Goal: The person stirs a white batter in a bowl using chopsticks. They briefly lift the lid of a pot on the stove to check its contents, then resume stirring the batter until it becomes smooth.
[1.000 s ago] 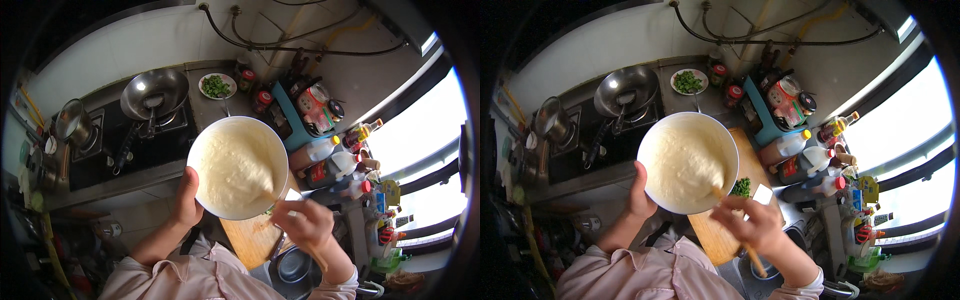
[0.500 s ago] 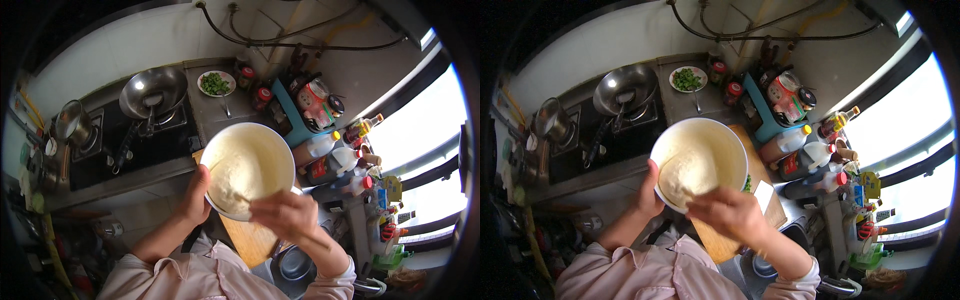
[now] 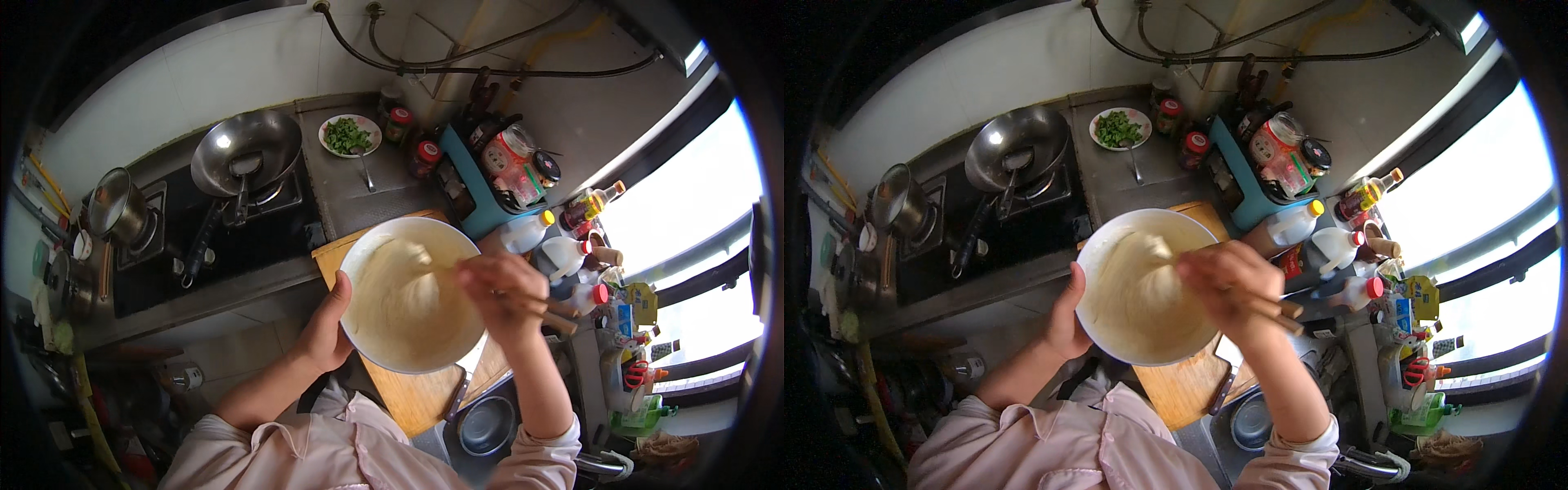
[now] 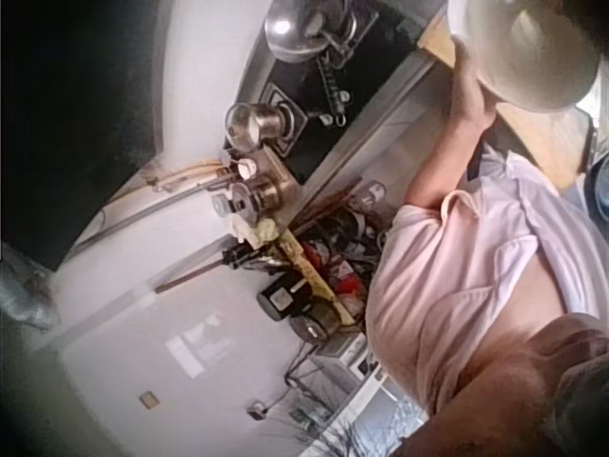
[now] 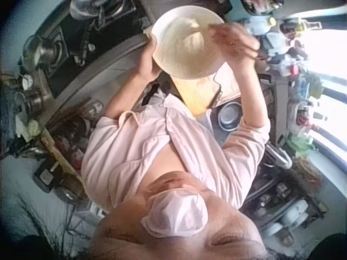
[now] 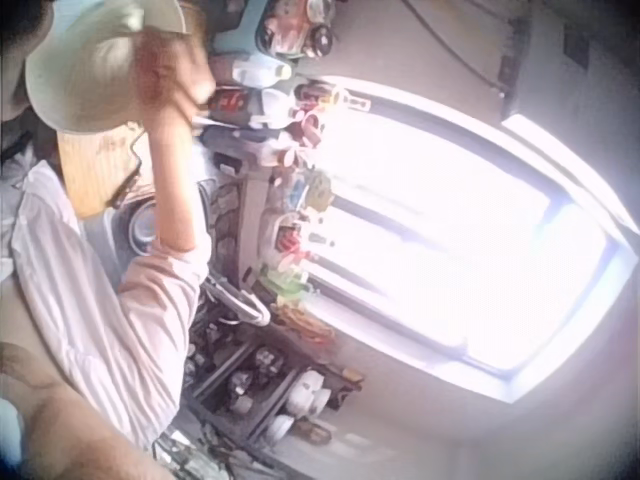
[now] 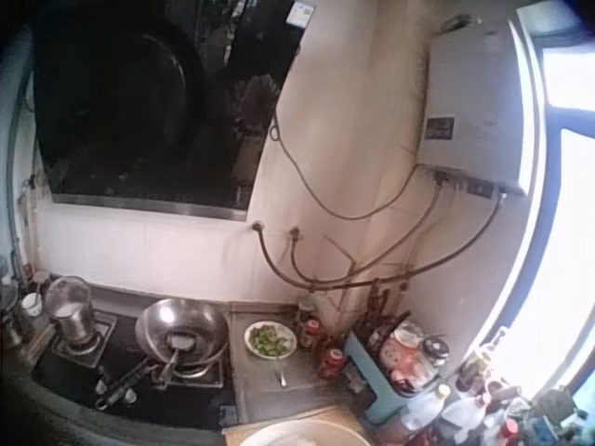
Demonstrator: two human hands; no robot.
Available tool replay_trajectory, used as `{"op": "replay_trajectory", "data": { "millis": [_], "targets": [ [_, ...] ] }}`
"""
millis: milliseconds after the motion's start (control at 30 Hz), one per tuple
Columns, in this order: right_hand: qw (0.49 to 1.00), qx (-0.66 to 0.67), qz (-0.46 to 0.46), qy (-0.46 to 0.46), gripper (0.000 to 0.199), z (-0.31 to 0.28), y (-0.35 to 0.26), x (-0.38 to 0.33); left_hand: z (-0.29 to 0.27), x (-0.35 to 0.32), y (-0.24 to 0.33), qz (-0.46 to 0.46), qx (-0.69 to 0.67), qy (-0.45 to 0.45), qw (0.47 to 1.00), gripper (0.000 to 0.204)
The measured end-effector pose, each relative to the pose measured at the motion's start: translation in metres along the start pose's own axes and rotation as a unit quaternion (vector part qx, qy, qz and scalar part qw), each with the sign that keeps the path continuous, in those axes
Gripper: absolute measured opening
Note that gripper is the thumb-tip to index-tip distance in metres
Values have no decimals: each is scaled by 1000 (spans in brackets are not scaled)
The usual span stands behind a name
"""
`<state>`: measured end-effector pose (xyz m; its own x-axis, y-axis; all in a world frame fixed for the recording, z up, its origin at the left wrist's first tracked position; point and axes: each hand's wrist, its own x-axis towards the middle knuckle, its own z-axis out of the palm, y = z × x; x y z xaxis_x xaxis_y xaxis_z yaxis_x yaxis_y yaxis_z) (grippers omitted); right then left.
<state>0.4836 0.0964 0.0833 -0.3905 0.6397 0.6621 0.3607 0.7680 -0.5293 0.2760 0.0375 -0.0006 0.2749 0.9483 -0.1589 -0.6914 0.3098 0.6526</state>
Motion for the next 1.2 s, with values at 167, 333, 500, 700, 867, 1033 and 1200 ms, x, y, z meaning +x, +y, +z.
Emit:
{"op": "replay_trajectory", "data": {
  "millis": [167, 333, 500, 700, 867, 1033, 1200],
  "targets": [
    [988, -77, 49, -121, 14, -24, -34, -15, -17, -1, 7, 50, 14, -6, 999, 78],
    [992, 82, 67, -75, 10, 9, -19, -9, -9, 3, -11, -21, -13, 7, 1000, 74],
    [991, -89, 88, -54, 14, -19, -11, -9, -16, -2, 0, 23, 16, 21, 999, 78],
    [990, 44, 83, -101, 14, 4, -35, -12, -10, 2, -6, 22, 26, 0, 999, 78],
    [994, -77, 74, -2, 15, -15, -9, -8, -5, 0, 1, 60, 36, -3, 998, 78],
    [987, -29, 101, -124, 17, -18, -44, -21, -12, 3, 7, 122, 82, -15, 989, 79],
    [992, 51, 113, 34, 9, 1, -2, -7, 0, 5, -11, 55, 23, 4, 998, 77]
  ]
}}
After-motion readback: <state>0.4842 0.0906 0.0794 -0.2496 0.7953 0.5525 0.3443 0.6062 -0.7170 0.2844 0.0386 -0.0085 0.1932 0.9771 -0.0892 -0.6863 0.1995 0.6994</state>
